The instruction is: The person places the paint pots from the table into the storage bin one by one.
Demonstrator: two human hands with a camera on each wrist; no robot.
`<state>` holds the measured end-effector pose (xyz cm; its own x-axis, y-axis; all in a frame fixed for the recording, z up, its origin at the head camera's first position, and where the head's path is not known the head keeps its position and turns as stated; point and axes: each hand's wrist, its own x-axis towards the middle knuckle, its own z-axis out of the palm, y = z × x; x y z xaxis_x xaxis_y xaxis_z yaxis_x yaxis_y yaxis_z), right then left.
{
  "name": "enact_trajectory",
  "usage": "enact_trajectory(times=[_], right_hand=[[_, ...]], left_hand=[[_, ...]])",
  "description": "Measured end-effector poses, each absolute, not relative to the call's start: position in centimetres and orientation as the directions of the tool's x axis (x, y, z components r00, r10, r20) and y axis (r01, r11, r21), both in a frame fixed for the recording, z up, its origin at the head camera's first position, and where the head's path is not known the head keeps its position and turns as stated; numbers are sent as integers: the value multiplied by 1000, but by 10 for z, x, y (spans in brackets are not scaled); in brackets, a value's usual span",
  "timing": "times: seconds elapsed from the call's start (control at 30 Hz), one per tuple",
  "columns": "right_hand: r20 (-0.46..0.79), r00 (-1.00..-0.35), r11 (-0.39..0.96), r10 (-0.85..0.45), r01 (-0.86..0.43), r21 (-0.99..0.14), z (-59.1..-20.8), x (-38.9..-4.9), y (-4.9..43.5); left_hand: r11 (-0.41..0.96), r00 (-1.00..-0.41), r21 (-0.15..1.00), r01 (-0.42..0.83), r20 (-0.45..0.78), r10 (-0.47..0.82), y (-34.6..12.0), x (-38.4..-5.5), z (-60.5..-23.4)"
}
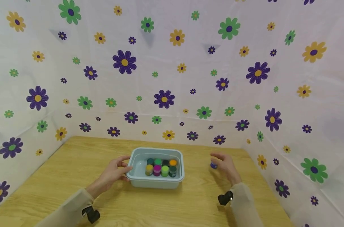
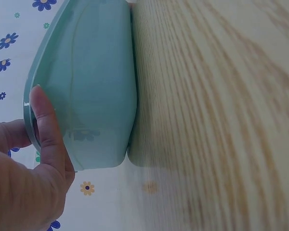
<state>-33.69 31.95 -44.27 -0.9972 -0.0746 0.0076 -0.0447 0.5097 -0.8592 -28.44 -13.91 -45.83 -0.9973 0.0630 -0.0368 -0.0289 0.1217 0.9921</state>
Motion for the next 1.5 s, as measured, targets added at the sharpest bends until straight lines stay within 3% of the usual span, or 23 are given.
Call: enact_trajectory(times=[0.7,0.93,1.5], right_hand=[[4,-988,561,-155,-91,-823,-456,-342,317],[-67,-976,542,-209,-58,-838,-458,-339,310],[-39,-981,554,-188,-73,-829,-449,-338,278]], left_hand=[[136,-998,991,-18,-25,50,-138,-282,-460],[120,-998,993,-22,-29,53,-139,-282,-460],[122,-999,992,-15,-21,49,-139,-281,-462]])
